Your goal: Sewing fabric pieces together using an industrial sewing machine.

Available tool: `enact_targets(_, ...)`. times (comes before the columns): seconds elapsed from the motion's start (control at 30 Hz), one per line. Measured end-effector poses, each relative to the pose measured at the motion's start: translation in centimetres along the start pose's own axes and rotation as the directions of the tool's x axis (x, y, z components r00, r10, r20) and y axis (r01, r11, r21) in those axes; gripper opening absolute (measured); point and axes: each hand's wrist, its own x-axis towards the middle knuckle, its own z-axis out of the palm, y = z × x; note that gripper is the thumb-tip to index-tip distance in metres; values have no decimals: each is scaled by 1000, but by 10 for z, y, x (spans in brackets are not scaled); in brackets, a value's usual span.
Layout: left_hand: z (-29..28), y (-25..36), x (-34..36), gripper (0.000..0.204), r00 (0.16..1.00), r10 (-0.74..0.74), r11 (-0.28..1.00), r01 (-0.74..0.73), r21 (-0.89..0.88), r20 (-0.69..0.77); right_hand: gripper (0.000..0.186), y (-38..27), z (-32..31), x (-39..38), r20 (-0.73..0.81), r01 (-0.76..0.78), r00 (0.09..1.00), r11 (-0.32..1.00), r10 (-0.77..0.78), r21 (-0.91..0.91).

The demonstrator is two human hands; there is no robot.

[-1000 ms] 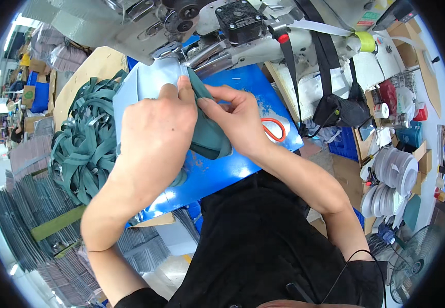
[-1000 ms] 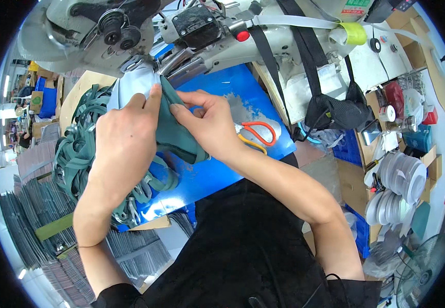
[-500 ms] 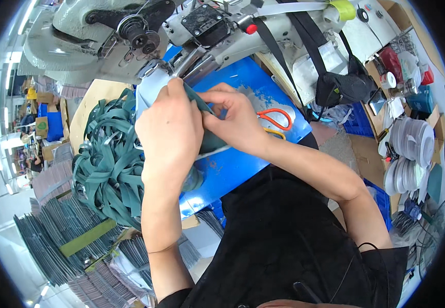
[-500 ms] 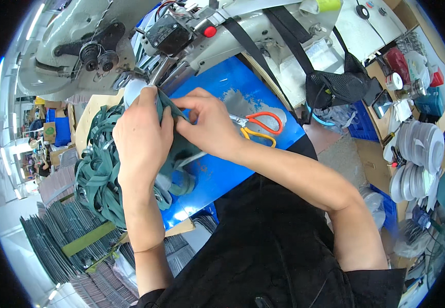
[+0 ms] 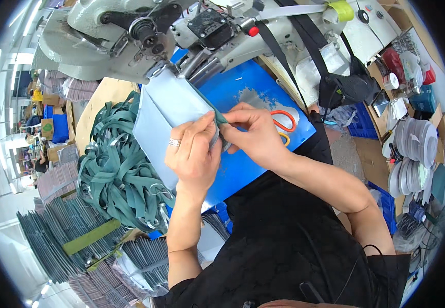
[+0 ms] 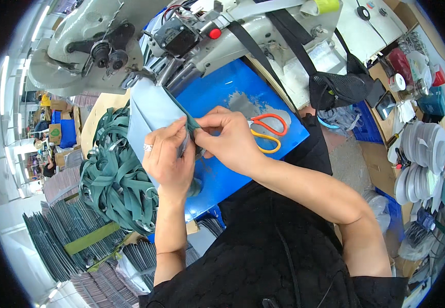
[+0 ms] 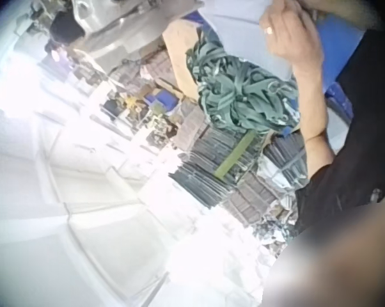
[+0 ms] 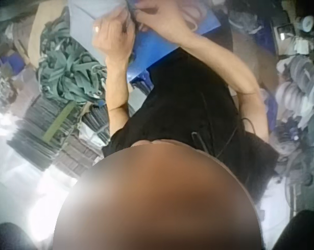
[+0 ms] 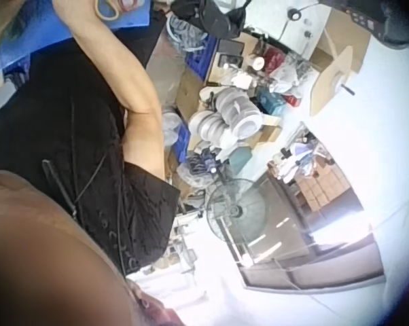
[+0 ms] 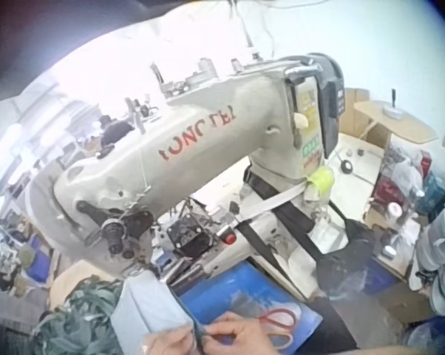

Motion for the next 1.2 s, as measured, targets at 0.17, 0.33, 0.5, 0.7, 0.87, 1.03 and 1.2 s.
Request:
enact_targets(0.17,-2,-26,19,28,999,38,999,-39,31,39,17,1,11,25,1,-32,999,996,32,83)
enact_targets(0.33,2,-57,35,25,994,94,993,-97,71,55,16,0,28,56,-38,-22,999,995,26,93)
enact_targets(0.5,4,-58,38,22,995,98,987,-97,127,-2,14,7,43,79,-131,153,983,961,-125,230)
enact_targets(0.7,42,-21,-49,44,970,-214,970,197,-145,-113,19,5,46,80,-170,24,986,991,-1,129)
enact_targets(0.87,21,-56,-51,61,799,-559,803,588,-99,222,22,-13,45,75,-163,-88,981,993,101,82)
enact_targets(1.03,-46,-36,3,61,842,-140,986,69,153,522,23,-7,43,81,-193,-21,981,988,-9,-154)
enact_targets(1.2,-58,13,49,41,714,-63,975,-105,196,697,32,-17,46,74,-219,-100,976,895,3,-434)
